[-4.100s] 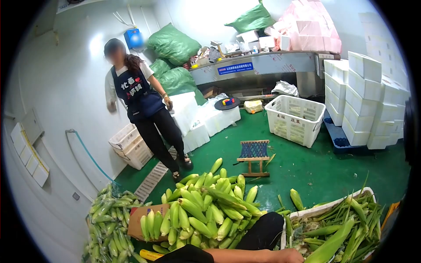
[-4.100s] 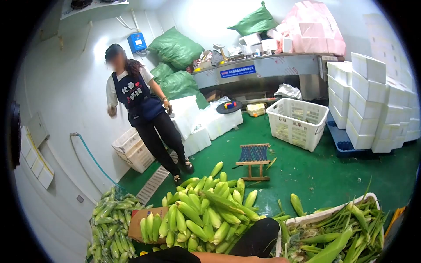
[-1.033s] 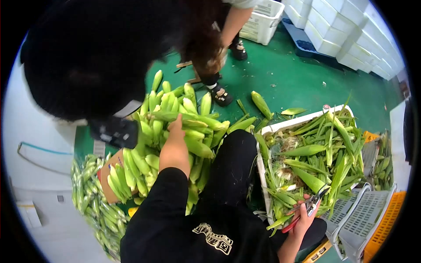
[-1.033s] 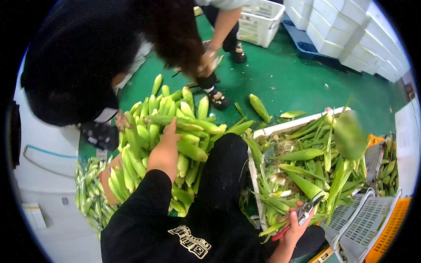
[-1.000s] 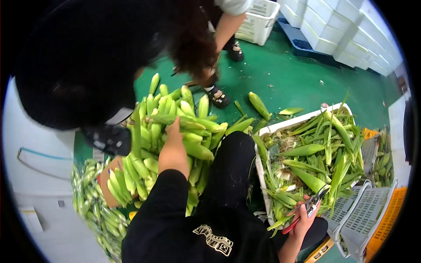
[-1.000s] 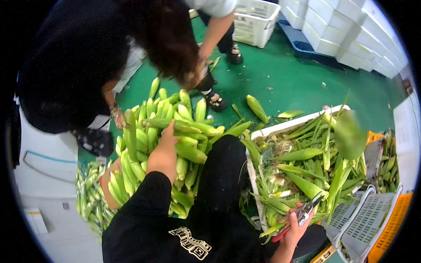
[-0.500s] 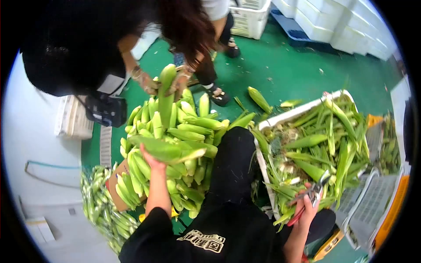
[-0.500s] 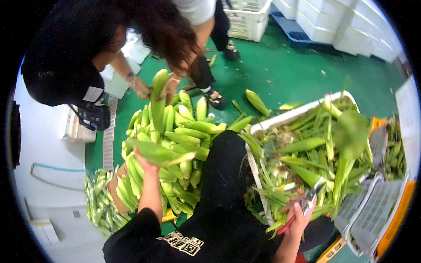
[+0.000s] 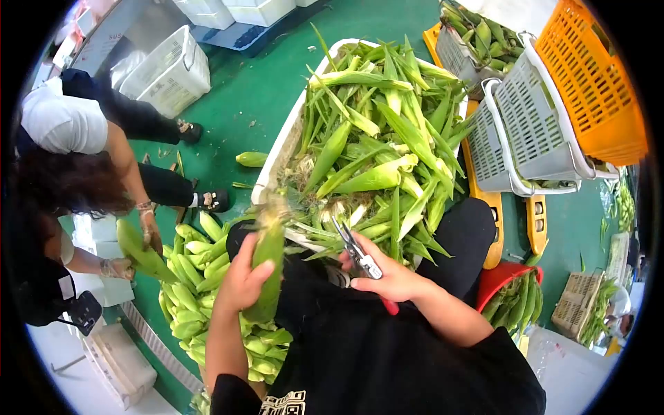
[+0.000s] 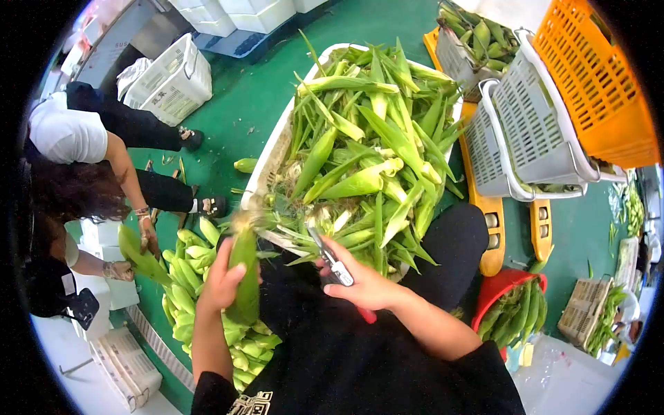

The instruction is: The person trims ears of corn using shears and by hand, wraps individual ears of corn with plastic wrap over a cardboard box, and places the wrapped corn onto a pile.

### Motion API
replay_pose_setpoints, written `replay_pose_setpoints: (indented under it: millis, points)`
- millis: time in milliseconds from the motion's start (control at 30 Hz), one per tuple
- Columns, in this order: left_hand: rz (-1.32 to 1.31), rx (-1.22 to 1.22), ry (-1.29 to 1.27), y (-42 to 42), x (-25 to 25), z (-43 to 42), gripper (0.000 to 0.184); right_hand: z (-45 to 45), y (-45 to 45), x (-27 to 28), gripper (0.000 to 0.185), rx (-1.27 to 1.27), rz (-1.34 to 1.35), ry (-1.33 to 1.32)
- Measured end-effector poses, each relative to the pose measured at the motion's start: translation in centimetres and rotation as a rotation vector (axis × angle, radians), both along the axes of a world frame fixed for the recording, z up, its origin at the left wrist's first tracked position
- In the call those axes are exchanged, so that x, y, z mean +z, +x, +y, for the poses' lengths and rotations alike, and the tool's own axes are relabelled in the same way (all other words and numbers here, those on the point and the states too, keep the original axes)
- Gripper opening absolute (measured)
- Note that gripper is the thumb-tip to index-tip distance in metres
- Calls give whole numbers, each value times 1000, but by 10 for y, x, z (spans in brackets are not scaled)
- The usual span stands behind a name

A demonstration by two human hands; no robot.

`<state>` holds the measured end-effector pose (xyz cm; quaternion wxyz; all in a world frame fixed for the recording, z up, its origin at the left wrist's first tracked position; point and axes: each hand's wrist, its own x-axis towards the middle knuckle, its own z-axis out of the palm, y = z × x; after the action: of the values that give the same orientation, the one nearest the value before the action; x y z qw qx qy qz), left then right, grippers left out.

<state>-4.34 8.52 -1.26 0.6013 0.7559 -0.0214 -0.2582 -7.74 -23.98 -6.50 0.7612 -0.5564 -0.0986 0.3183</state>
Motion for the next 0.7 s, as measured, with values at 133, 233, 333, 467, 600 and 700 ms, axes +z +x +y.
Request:
replay_pose_setpoints:
  millis: [133, 233, 333, 467, 600, 700]
  points:
    - [-238, -145, 491, 37, 35, -58, 54, -11, 22, 30, 90, 50, -485, -399]
    - [-304, -254, 705, 48, 53, -78, 56, -14, 34, 42, 83, 103, -465, -418]
    - [-391, -266, 855, 45, 64, -90, 53, -13, 39, 39, 79, 111, -468, -381]
    - [-526, -318, 1046, 40, 63, -96, 53, -5, 44, 38, 78, 116, -428, -361]
    - [-576, -417, 1210, 35, 61, -106, 53, 4, 48, 39, 81, 96, -186, -284]
    - [-556, -424, 1211, 38, 59, -107, 54, 1, 44, 28, 84, 122, -321, -416]
